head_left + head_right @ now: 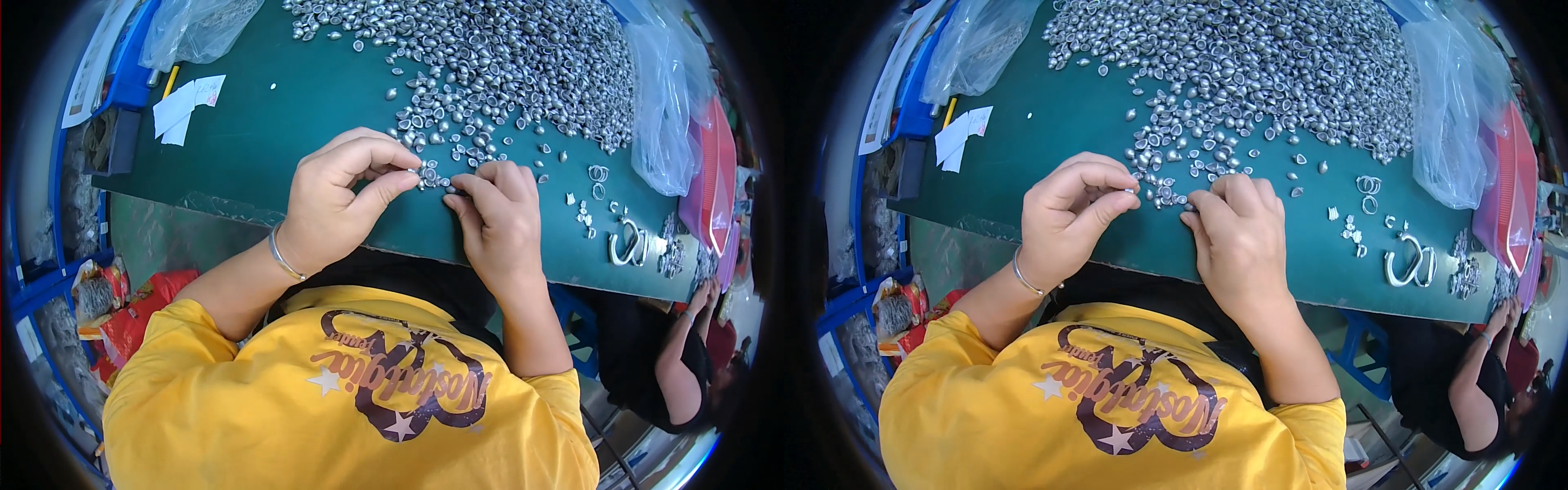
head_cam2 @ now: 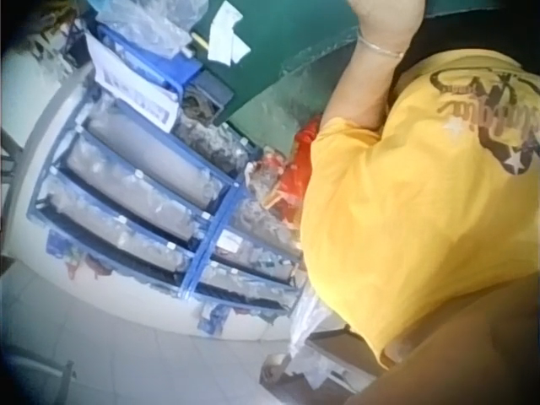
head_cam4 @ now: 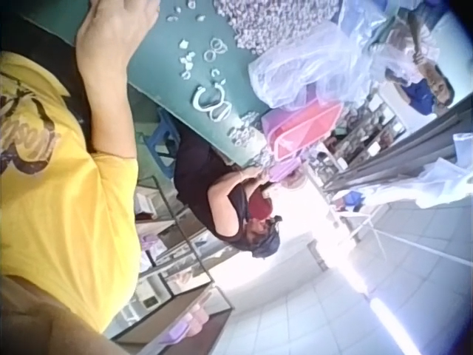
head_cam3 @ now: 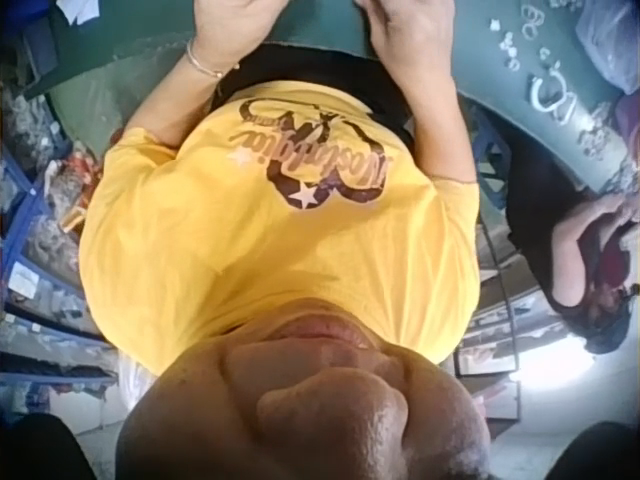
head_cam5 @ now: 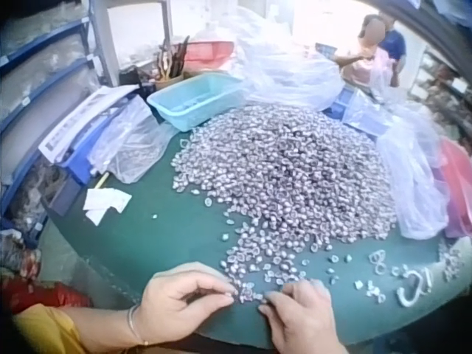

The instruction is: The person places a smartphone into a container, then sorts through a pile of metal parts and inserts small metal balls into metal caps by hand.

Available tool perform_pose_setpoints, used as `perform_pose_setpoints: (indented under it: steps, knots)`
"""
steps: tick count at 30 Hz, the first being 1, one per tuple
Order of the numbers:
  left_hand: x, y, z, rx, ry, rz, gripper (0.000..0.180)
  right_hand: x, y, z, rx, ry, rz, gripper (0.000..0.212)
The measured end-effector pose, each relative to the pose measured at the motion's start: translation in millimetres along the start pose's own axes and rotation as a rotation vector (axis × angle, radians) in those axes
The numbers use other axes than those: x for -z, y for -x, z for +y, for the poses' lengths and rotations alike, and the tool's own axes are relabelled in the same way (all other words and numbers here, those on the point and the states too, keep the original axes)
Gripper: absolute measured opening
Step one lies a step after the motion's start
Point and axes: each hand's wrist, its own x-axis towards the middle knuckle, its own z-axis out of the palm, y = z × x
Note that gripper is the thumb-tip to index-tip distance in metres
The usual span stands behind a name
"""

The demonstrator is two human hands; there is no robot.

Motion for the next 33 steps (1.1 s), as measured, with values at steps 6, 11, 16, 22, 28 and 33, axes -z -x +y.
perform_pose_setpoints:
  steps: [6,11,16,22,28,33]
  knots:
    - [3,2,-4,-0.037,-0.031,-0.026,0.01,8,2,-5,-0.226,-0.293,0.066,0.019]
    - [-6,-3,-2,-0.081,-0.039,-0.103,0.011,16,15,-1,-0.673,-1.091,0.096,0.014]
    - [-20,-5,1,-0.106,-0.036,-0.168,0.012,18,22,8,-0.894,-1.612,0.022,0.015]
    - [-31,-7,4,-0.123,-0.017,-0.142,0.014,19,25,12,-0.956,-1.881,-0.046,0.012]
    - [-39,-10,7,-0.256,-0.093,-0.236,0.02,15,32,-7,-0.816,-1.426,-0.026,0.01]
    - [-37,-15,3,-0.236,-0.126,-0.258,0.014,28,20,7,-0.193,-0.046,0.158,0.009]
